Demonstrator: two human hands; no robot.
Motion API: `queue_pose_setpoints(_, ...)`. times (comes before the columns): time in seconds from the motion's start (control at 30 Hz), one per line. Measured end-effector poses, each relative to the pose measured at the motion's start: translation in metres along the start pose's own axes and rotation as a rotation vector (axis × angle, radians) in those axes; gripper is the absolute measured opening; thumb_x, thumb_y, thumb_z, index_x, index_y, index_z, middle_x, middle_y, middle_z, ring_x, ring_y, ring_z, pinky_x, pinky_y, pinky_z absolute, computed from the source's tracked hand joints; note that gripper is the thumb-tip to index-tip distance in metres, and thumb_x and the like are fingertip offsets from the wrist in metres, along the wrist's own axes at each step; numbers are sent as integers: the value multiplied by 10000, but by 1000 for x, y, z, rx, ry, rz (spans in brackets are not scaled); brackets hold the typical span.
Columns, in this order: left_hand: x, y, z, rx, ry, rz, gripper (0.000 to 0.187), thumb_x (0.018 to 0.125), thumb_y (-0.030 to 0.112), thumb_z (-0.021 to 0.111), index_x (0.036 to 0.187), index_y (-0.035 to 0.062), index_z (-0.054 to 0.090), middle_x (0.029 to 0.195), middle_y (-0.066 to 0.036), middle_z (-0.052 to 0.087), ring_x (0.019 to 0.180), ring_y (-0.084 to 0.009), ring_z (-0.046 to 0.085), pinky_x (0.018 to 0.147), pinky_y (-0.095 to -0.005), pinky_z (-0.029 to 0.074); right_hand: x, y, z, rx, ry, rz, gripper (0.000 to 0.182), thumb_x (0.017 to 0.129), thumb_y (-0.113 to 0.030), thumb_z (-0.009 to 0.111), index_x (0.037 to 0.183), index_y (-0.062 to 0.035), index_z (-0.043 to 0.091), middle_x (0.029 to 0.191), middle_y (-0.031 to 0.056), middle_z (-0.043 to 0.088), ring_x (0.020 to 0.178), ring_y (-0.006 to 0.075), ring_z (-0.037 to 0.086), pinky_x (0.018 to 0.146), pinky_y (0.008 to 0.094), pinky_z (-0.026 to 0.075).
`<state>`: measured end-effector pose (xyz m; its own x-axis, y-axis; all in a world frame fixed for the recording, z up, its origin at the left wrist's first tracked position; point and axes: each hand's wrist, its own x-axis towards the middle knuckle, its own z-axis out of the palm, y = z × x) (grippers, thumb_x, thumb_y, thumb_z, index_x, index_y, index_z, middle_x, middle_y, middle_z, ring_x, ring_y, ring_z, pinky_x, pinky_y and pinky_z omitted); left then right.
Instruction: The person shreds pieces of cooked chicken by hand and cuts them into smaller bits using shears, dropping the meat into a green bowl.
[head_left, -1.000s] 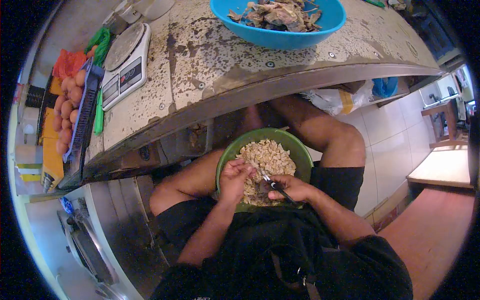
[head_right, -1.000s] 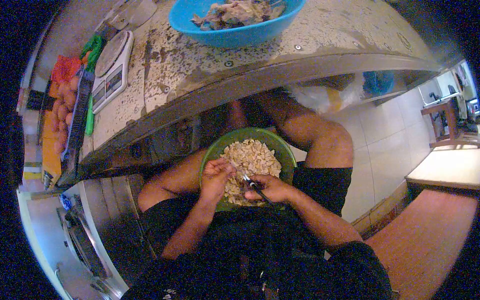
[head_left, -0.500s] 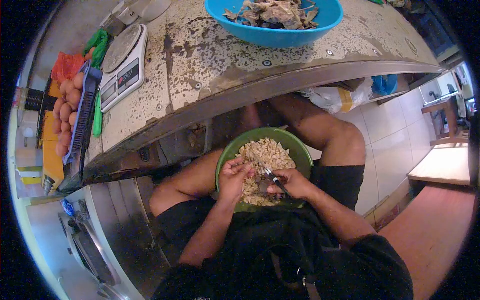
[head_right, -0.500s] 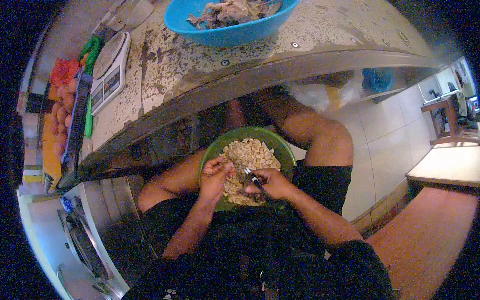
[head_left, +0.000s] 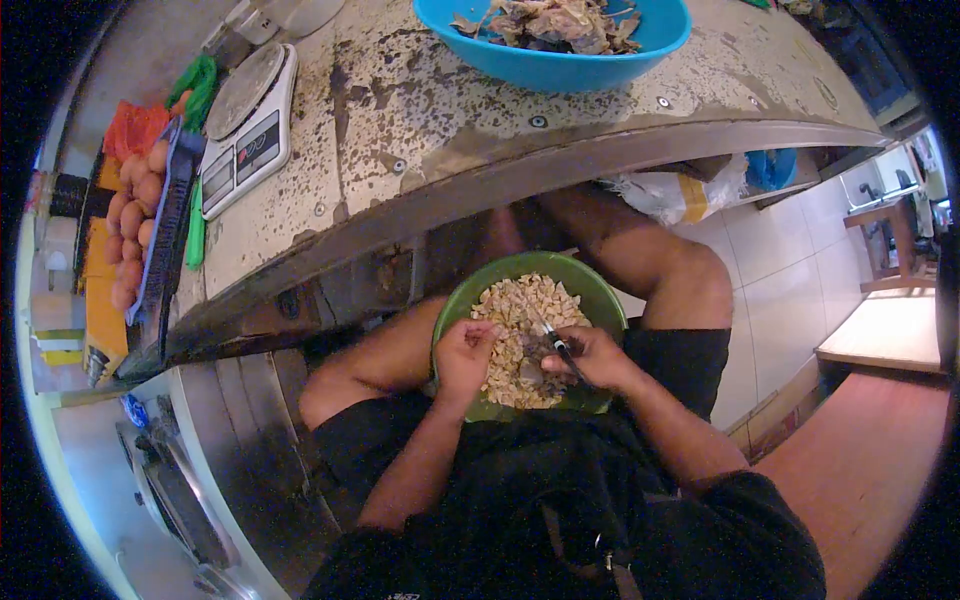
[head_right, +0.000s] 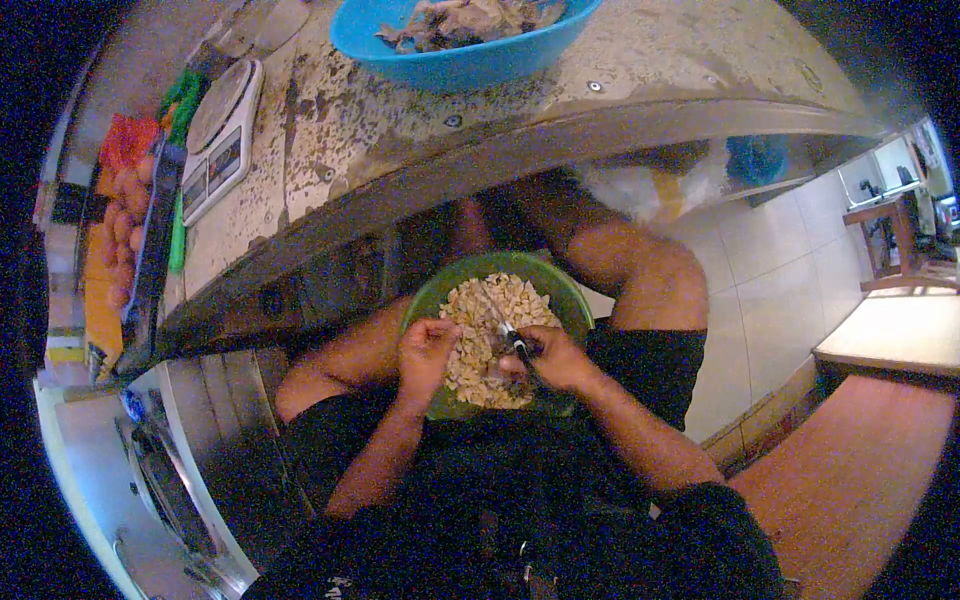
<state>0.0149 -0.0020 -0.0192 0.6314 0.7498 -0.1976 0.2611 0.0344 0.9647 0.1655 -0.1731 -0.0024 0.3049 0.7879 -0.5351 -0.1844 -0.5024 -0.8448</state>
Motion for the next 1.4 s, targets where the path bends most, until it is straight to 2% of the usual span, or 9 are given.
queue_pose_setpoints(0.1,-1,19,-2,418,-15,86,67,787,65,651,807,10,618,817,-108,627,750,-221,624,691,-318,498,-2,-5,-2,-52,36,-62,596,679,-385,786,1102,-15,589,948,92,651,863,167,600,797,320,491)
queue_pose_setpoints(0.17,0,8,-3,723,-106,438,57,752,54,610,799,28,630,827,-140,601,809,-306,583,742,-401,471,-3,-5,-2,-32,54,-132,613,672,-369,795,1120,-12,578,971,97,646,868,174,602,804,323,493)
queue_pose_setpoints(0.27,-11,18,-1,891,-266,493,85,723,50,568,777,8,618,844,-161,578,857,-359,535,779,-455,437,-2,-5,-4,-201,158,-248,671,656,-333,814,1173,-4,541,1025,110,631,897,180,599,820,333,494)
queue_pose_setpoints(0.33,-16,28,2,929,-338,449,89,720,51,564,779,2,608,845,-165,572,856,-361,536,776,-458,436,-8,-25,-5,-55,23,-41,713,650,-321,820,1201,12,513,1043,120,624,924,183,593,837,331,484)
queue_pose_setpoints(0.6,-30,-10,22,949,-604,416,128,706,37,569,828,4,589,882,-179,576,831,-354,571,739,-453,463,1,-8,-3,-140,188,-110,723,638,-354,820,1179,29,532,1061,141,617,934,208,595,852,320,470)
queue_pose_setpoints(0.77,-29,37,21,1131,-611,56,177,768,181,615,838,19,606,841,-166,628,800,-336,622,690,-438,494,3,-1,-1,-207,163,-139,726,635,-365,816,1185,16,534,1058,163,619,936,234,602,847,338,473)
queue_pose_setpoints(1.1,-28,-2,23,1072,-686,52,145,752,111,570,841,9,620,841,-185,636,773,-347,630,688,-456,500,-2,-18,1,-184,144,-127,659,671,-290,804,1178,23,524,940,102,624,862,174,585,787,316,479)
queue_pose_setpoints(1.27,-33,-7,22,1041,-642,275,139,734,64,534,818,8,629,799,-192,625,745,-351,631,675,-452,506,-2,-15,2,-183,180,-170,664,670,-294,804,1177,28,521,914,99,627,836,171,584,773,320,482)
queue_pose_setpoints(1.4,-34,-22,28,1114,-610,301,147,727,77,540,819,11,634,772,-180,621,725,-336,633,657,-439,513,3,-9,1,-170,154,-120,742,623,-366,823,1187,11,524,1022,161,628,930,243,607,847,343,479)
